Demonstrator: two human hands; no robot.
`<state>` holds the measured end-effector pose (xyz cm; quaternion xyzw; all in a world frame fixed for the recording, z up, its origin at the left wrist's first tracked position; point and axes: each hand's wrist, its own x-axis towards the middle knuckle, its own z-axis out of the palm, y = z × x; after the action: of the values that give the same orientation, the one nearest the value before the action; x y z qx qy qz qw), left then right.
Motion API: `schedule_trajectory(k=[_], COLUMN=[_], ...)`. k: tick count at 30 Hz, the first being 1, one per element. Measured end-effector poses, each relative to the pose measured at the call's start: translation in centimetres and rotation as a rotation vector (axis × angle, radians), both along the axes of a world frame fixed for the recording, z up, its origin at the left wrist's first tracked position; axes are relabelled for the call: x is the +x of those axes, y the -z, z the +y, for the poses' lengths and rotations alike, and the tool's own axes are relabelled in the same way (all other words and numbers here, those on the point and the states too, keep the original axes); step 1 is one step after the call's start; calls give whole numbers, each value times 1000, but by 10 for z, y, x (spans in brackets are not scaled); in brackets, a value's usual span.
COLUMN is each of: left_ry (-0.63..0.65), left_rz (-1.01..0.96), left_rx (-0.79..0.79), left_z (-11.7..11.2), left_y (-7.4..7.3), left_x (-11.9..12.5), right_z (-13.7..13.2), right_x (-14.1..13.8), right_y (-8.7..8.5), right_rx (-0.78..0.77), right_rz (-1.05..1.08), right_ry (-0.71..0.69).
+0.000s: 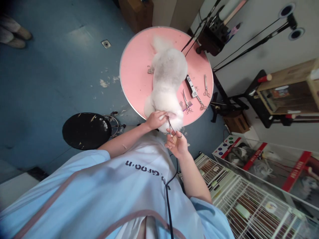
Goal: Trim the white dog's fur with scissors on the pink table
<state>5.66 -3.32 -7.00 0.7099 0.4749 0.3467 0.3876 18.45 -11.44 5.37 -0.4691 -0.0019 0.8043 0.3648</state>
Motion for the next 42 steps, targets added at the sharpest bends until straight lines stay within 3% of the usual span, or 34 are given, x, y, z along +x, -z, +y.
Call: schedule_trajectory(k=[9,19,23,28,34,42], left_ry=[12,45,35,220,145,-11], left_rz=[9,-48,-298,-678,-786,-986], left_rx=[15,-70,-244,-467,-727,-876], left_z=[3,8,7,11,11,7], left_y=[3,-6,-9,-11,-16,-15], left_x=[1,0,-4,-9,-12,-4], right_z=[4,-19,-16,-2,4,7], right_x=[8,26,26,22,23,29], right_y=[12,12,14,33,56,58], right_rx=[98,168,188,230,258,255], right_rz=[-89,207,307,347,281,228], right_ry=[-73,21,43,-31,-155,-194])
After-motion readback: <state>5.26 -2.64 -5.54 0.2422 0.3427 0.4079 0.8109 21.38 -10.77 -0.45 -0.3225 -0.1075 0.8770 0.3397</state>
